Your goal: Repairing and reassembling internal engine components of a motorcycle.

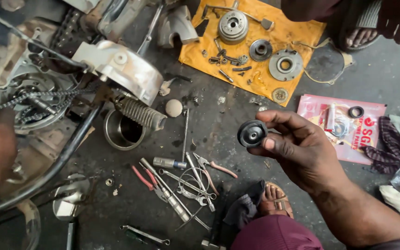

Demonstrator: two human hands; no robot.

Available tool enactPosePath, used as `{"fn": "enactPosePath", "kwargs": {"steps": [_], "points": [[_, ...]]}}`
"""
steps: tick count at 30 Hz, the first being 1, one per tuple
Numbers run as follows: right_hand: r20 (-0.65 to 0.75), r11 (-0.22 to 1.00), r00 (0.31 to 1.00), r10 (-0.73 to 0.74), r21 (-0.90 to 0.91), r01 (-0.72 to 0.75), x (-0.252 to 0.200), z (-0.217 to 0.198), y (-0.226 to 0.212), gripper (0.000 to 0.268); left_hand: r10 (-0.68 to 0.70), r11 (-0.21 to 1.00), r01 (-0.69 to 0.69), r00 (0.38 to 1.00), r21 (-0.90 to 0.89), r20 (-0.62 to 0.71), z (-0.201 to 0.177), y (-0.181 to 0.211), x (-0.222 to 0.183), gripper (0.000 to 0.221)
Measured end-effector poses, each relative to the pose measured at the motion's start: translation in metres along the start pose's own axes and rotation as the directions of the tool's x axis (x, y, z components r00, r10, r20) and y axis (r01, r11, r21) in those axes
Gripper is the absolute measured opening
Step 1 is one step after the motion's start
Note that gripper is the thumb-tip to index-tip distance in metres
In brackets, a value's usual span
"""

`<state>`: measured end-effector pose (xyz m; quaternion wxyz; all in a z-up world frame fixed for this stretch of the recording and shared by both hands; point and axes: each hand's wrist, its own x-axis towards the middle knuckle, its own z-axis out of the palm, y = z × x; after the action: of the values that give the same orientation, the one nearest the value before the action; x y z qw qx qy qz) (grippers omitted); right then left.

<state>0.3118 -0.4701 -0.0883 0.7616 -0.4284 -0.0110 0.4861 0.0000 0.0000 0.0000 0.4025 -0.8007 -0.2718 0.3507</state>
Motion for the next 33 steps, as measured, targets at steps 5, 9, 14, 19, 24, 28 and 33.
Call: {"fn": "enactPosePath", "kwargs": {"steps": [5, 9, 14, 19, 24, 28, 33], "points": [[-0.014, 0.995, 0.999, 0.05, 0.083, -0.048, 0.002, 0.015, 0.003, 0.046, -0.014, 0.998, 0.014, 1.0, 0.06, -0.001, 0.015, 0.0, 0.004, 0.035], [-0.063, 0.99, 0.997, 0.035, 0.141, -0.026, 0.003, 0.021, 0.01, 0.037, -0.204, 0.94, 0.227, 0.972, -0.254, 0.116, 0.012, 0.004, 0.01, 0.034], [-0.057, 0.971, 0.998, 0.016, 0.241, -0.001, 0.002, 0.027, 0.016, 0.033, -0.321, 0.696, 0.428, 0.904, -0.577, 0.283, 0.017, 0.004, 0.023, 0.046], [-0.073, 0.963, 0.961, -0.268, -0.013, 0.268, 0.002, 0.01, 0.037, 0.03, -0.079, 0.979, 0.07, 0.996, -0.193, -0.039, 0.041, -0.005, 0.024, 0.033], [0.617, -0.339, 0.076, -0.783, -0.527, 0.779, 0.032, 0.008, 0.027, 0.028, 0.048, 0.992, -0.051, 0.998, -0.112, -0.029, 0.014, -0.012, 0.011, 0.031], [0.636, -0.442, -0.08, -0.767, -0.434, 0.785, 0.043, 0.006, 0.037, 0.027, 0.047, 0.991, -0.03, 0.99, -0.133, 0.131, 0.024, -0.007, 0.023, 0.043], [0.63, -0.421, -0.068, -0.774, -0.431, 0.798, 0.04, 0.005, 0.044, 0.031, -0.018, 0.972, 0.025, 0.999, -0.234, 0.031, 0.023, -0.009, 0.025, 0.027]]}}
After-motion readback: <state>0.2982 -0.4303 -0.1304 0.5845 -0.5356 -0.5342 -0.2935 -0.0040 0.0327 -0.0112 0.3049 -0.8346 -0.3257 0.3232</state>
